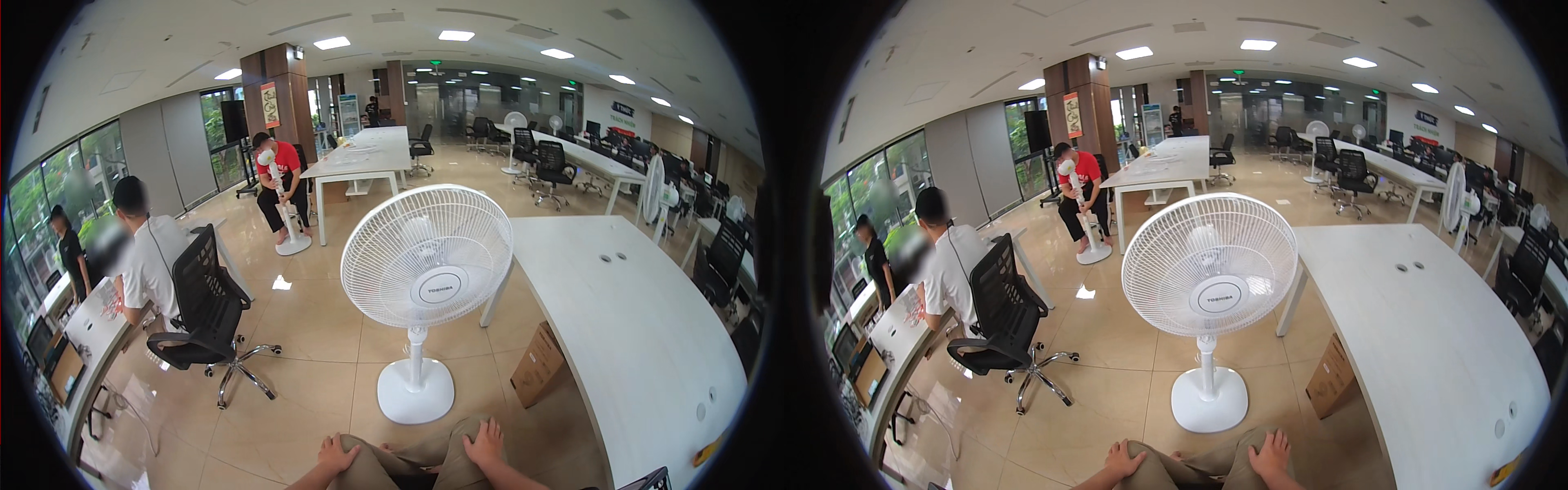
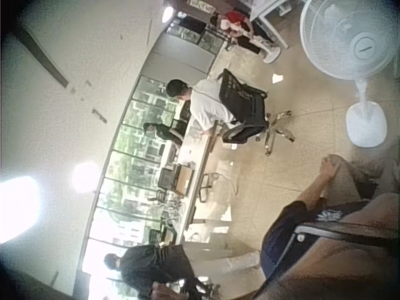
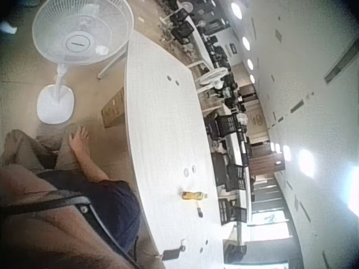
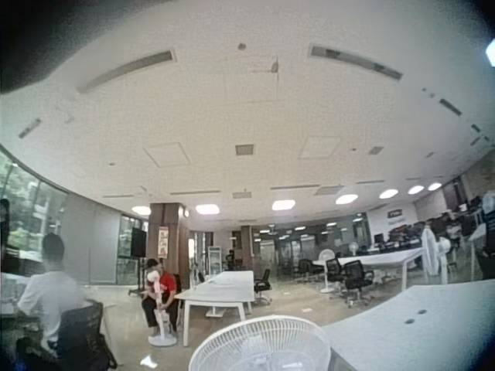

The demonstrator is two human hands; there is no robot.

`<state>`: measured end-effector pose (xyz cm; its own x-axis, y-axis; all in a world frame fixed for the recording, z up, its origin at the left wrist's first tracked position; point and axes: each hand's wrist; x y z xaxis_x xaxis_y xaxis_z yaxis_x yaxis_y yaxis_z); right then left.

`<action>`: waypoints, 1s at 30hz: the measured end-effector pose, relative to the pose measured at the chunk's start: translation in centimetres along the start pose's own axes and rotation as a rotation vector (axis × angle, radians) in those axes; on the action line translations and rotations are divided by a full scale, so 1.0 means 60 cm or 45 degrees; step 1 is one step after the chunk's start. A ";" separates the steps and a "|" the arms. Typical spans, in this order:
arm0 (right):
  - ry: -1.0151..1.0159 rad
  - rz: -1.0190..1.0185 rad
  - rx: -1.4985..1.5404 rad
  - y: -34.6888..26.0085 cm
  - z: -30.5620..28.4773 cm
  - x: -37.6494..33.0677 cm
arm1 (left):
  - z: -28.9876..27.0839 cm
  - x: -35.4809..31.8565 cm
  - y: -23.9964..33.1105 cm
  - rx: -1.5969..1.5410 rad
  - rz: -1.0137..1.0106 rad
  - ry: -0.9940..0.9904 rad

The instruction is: The recorder is assembling the front and back grilles and the fan blade of a floor-standing electric fan.

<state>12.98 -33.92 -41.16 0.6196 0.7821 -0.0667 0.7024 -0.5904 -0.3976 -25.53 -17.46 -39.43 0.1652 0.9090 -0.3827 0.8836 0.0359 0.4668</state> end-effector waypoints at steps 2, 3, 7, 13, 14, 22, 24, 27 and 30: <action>0.018 -0.077 -0.064 0.014 0.005 0.007 | 0.068 0.048 -0.040 0.337 0.084 0.126; 0.005 -0.093 -0.091 0.020 0.008 0.008 | 0.090 0.065 -0.056 0.666 0.195 0.243; 0.037 0.025 -0.195 0.045 0.031 -0.005 | 0.105 -0.020 0.110 0.628 0.332 0.131; 0.119 -0.400 -0.465 0.027 -0.016 -0.076 | 0.144 0.010 0.112 0.672 0.663 -0.112; 0.115 -0.402 -0.474 0.037 -0.011 -0.083 | 0.150 0.008 0.105 0.663 0.663 -0.115; -0.019 -0.353 -0.337 0.044 0.009 -0.054 | 0.162 0.049 0.140 0.511 0.640 -0.178; -0.006 -0.333 -0.429 0.045 0.011 -0.064 | 0.164 0.041 0.144 0.577 0.661 -0.197; 0.012 -0.305 -0.410 0.064 0.001 -0.064 | 0.160 0.037 0.145 0.581 0.694 -0.192; -0.011 -0.297 -0.268 0.082 -0.002 -0.061 | 0.155 0.025 0.126 0.428 0.675 -0.145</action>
Point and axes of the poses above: each hand's wrist, its own x-axis towards the middle knuckle, its own z-axis out of the palm, y = z × x, and after that the axes turned 5 degrees about -x, right-handed
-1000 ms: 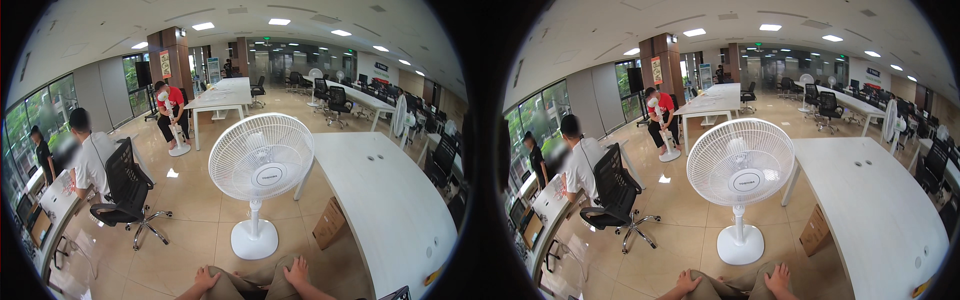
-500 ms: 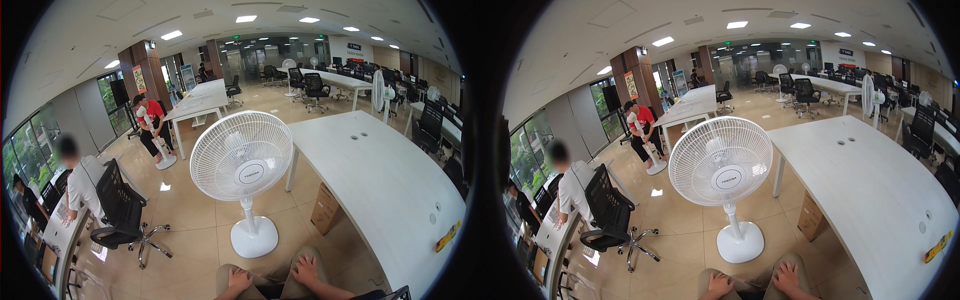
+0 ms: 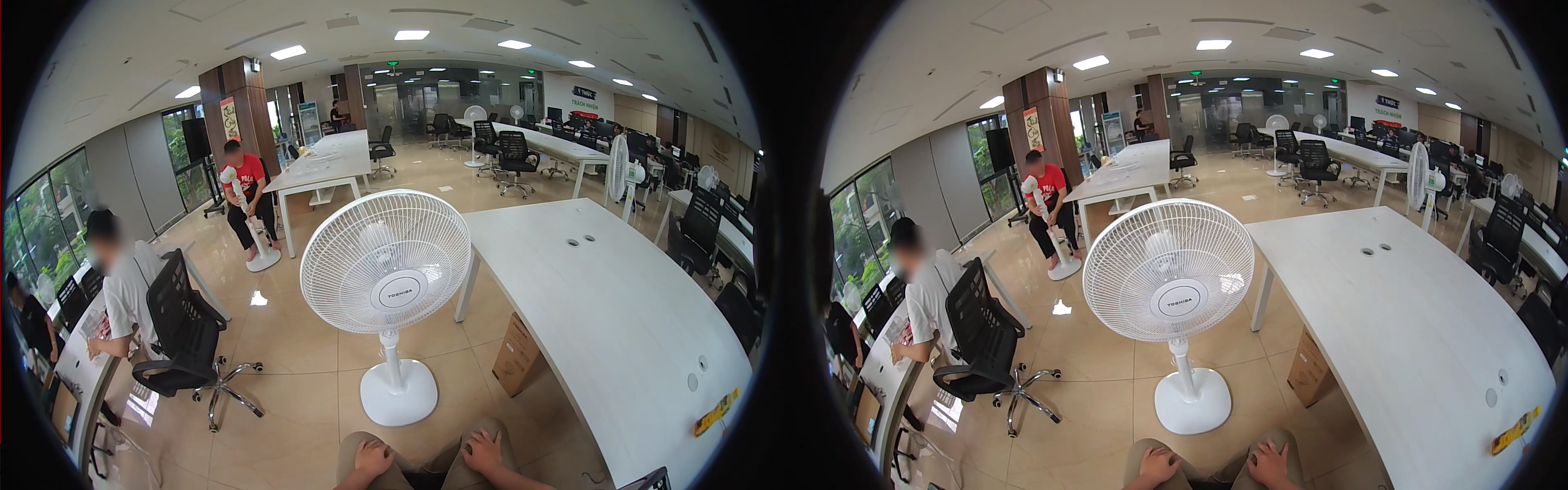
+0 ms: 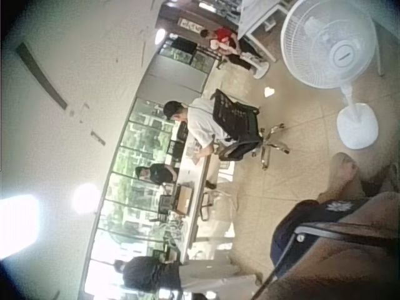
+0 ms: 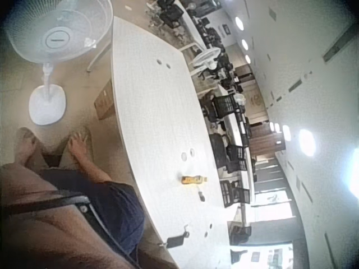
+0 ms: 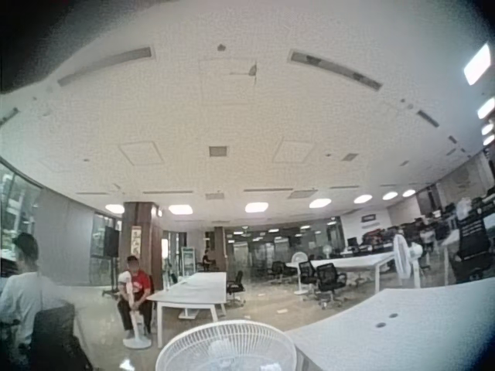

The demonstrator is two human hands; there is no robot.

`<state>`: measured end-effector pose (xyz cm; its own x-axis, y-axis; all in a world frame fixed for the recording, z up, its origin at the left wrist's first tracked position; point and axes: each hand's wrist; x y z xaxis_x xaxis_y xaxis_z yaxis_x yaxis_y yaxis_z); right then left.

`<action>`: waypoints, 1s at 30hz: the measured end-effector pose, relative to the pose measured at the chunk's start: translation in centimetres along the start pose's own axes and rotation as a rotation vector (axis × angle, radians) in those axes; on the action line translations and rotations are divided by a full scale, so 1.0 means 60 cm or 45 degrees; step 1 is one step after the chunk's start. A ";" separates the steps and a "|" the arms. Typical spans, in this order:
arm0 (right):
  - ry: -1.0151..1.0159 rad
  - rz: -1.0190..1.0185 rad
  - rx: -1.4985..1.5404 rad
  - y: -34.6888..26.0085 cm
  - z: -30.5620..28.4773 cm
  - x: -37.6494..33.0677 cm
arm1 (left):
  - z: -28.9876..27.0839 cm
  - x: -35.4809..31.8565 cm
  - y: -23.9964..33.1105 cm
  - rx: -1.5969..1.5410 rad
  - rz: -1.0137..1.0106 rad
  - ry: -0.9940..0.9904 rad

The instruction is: The recorder is assembling the front and back grilles and the fan blade of a floor-standing electric fan.

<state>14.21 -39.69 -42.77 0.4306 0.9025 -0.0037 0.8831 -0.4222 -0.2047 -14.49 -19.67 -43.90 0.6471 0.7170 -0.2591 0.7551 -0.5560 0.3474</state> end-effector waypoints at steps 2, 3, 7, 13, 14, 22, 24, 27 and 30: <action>-0.023 0.007 0.037 0.005 0.007 -0.006 | 0.007 -0.010 -0.010 -0.080 -0.025 0.038; -0.004 -0.010 0.036 0.001 0.008 -0.005 | 0.009 -0.017 -0.012 -0.054 -0.002 0.053; -0.006 -0.029 0.005 -0.002 0.008 0.007 | -0.022 -0.024 0.017 0.117 -0.017 -0.057; -0.011 0.061 -0.023 0.001 -0.003 -0.011 | -0.006 -0.017 0.011 0.091 0.227 0.002; -0.020 0.023 -0.025 0.000 -0.002 -0.009 | -0.004 -0.027 0.004 0.109 0.299 -0.039; -0.134 0.018 -0.004 -0.020 -0.021 0.005 | -0.006 -0.023 0.011 -0.053 0.134 0.229; -0.054 0.030 0.019 -0.018 -0.034 0.003 | -0.019 -0.017 0.026 -0.065 0.164 0.279; -0.097 -0.010 0.024 -0.009 -0.044 -0.002 | -0.039 -0.020 0.052 -0.100 0.201 0.287; 0.003 0.005 0.065 -0.017 -0.041 -0.003 | -0.028 -0.035 0.033 -0.136 0.178 0.304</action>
Point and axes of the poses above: each hand's wrist, its own x-axis towards the middle knuckle, its own z-axis out of the palm, y = z × x, and after that the axes turned 5 degrees about -x, right-handed
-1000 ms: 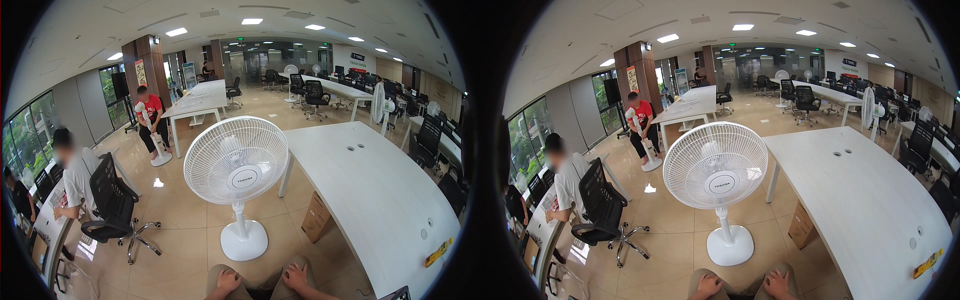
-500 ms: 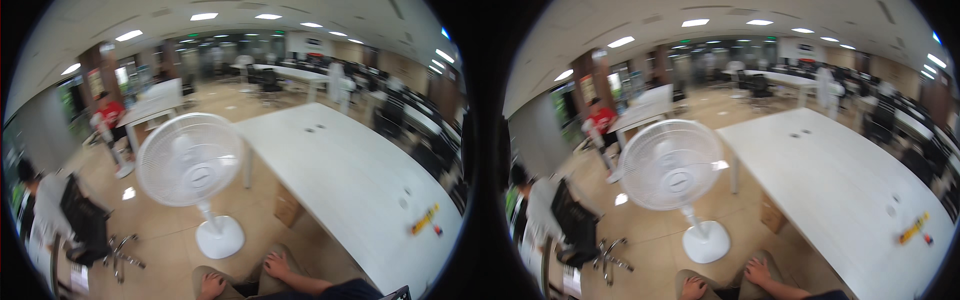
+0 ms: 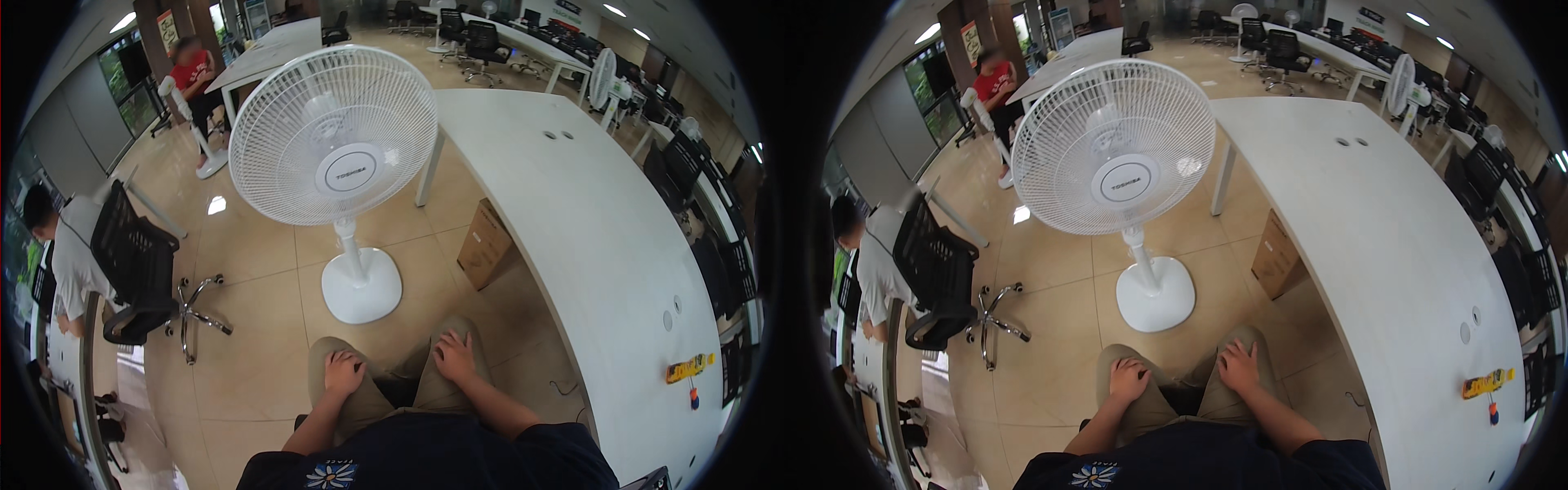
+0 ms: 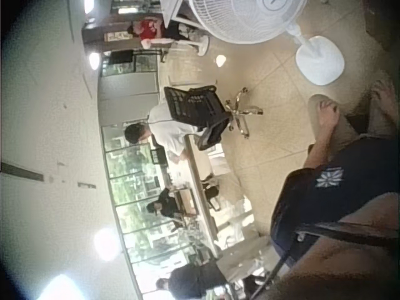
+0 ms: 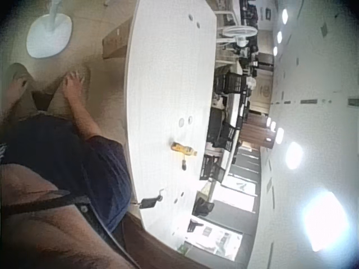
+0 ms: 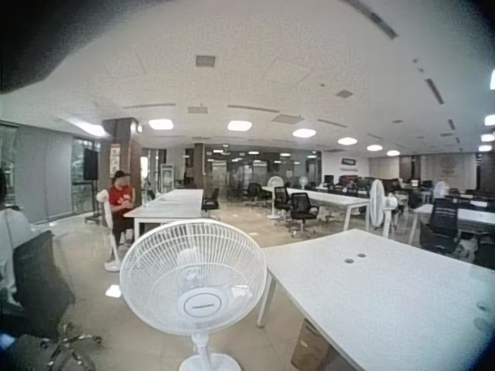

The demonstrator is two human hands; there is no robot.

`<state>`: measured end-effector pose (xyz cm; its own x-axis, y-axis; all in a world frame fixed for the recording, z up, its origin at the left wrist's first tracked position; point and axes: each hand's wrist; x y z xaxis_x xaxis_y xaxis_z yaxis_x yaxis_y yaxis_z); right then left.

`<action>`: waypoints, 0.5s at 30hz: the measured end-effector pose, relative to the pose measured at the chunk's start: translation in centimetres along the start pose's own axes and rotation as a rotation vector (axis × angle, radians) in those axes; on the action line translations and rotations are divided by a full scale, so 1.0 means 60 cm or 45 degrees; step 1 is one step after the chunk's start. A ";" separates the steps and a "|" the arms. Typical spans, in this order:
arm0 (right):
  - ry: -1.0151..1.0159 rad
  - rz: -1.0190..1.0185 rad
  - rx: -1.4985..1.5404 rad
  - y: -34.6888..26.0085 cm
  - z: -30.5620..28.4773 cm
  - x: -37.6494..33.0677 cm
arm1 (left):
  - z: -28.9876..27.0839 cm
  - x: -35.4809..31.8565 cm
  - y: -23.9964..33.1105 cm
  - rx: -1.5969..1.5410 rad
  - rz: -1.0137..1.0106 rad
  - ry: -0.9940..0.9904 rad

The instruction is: The recorder is assembling the front and back grilles and the fan blade of a floor-standing electric fan.

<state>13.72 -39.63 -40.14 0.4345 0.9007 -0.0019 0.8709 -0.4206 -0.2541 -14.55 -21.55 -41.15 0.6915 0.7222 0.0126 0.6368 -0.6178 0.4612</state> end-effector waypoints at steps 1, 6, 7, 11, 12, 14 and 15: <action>-0.003 0.008 0.009 -0.003 0.005 0.000 | -0.001 -0.004 -0.001 -0.004 0.056 0.068; -0.072 0.037 0.027 -0.008 0.000 0.004 | -0.007 0.003 -0.002 -0.322 -0.171 0.178; -0.074 0.043 0.009 -0.006 0.005 0.005 | -0.007 0.005 -0.003 -0.432 -0.230 0.237; -0.071 0.060 0.020 0.001 0.007 0.001 | -0.009 0.005 0.002 -0.406 -0.190 0.238; -0.069 0.056 0.020 0.001 0.007 0.000 | -0.011 0.005 0.006 -0.359 -0.169 0.193; -0.074 0.058 -0.008 0.002 0.006 -0.002 | -0.011 0.005 0.014 -0.311 -0.149 0.155; -0.070 0.050 -0.008 0.000 0.004 -0.003 | -0.010 0.003 0.015 -0.264 -0.128 0.117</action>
Point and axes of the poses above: each hand's wrist, its own x-axis towards the middle knuckle, its own z-axis out of the palm, y = z × x, and after that the axes turned 5 degrees about -x, right-handed
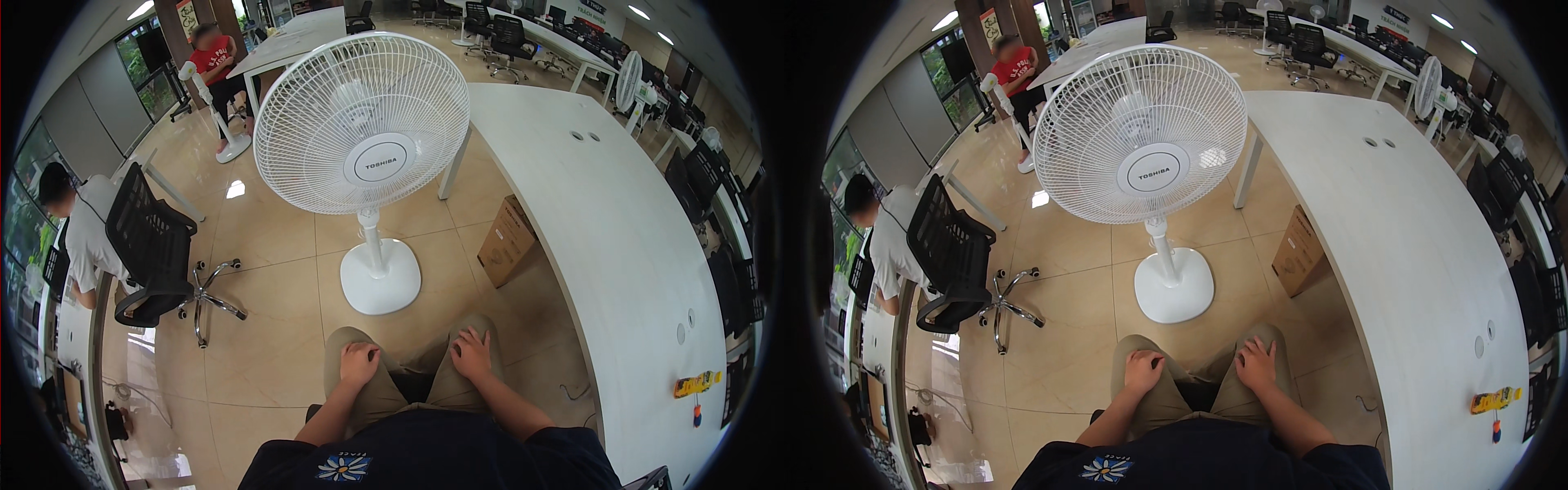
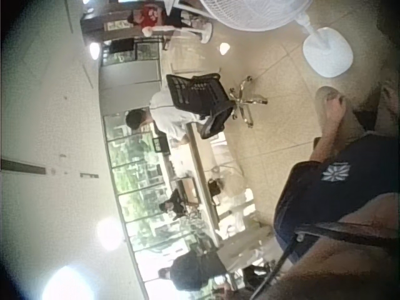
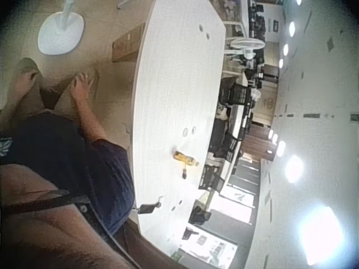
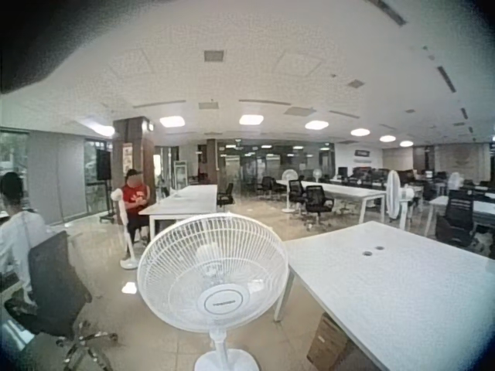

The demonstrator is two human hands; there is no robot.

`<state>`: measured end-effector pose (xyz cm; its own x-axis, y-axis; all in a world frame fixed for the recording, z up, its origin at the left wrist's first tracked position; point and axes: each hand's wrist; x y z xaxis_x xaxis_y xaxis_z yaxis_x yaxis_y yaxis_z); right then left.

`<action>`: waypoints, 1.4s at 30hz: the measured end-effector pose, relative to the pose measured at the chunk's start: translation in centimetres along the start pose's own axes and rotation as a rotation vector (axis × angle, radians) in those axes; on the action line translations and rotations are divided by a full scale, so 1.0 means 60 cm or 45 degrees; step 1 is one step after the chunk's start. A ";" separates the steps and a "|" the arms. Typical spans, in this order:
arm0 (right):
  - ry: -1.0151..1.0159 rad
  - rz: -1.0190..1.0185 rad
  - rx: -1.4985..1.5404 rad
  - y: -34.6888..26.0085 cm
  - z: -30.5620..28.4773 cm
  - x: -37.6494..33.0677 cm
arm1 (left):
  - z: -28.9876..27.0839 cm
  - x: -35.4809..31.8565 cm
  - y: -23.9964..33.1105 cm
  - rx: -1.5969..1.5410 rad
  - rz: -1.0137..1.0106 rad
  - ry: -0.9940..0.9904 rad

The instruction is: The recorder is assembling the front and back grilles and the fan blade of a floor-standing electric fan.

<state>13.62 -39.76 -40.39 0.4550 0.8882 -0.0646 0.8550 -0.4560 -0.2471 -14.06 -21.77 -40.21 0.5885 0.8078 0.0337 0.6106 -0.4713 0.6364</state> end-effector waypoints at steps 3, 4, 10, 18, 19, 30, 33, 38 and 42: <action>-0.030 0.011 -0.004 0.000 -0.003 -0.003 | 0.006 -0.001 -0.001 0.072 0.016 -0.051; -0.025 0.016 0.004 0.000 -0.003 -0.004 | 0.008 -0.002 -0.004 0.094 0.017 -0.074; -0.007 0.020 0.017 0.002 0.002 0.000 | 0.000 0.008 0.003 0.109 0.034 -0.117; 0.014 0.005 0.013 0.002 0.010 0.005 | -0.002 0.005 -0.004 0.136 0.041 -0.093; 0.019 -0.004 0.013 0.005 0.013 0.004 | -0.006 0.006 -0.003 0.128 0.036 -0.109; 0.045 0.008 0.024 0.018 0.014 0.001 | 0.015 0.003 -0.005 0.235 0.050 -0.115; 0.044 0.000 0.046 0.020 0.017 0.002 | 0.011 0.004 -0.005 0.232 0.051 -0.115; 0.069 -0.029 0.070 0.023 0.030 0.002 | 0.004 -0.004 -0.008 0.238 0.037 -0.064; 0.120 -0.087 0.058 0.012 0.031 -0.006 | 0.000 -0.014 -0.012 0.218 0.042 -0.070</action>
<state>13.58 -40.33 -42.37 0.4191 0.9068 0.0447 0.8736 -0.3894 -0.2918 -15.00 -22.12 -40.69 0.6346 0.7728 0.0070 0.6695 -0.5542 0.4946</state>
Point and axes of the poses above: each hand's wrist, its own x-axis towards the middle knuckle, its own z-axis out of the palm, y = z × x, and after that the axes turned 5 degrees about -x, right-handed
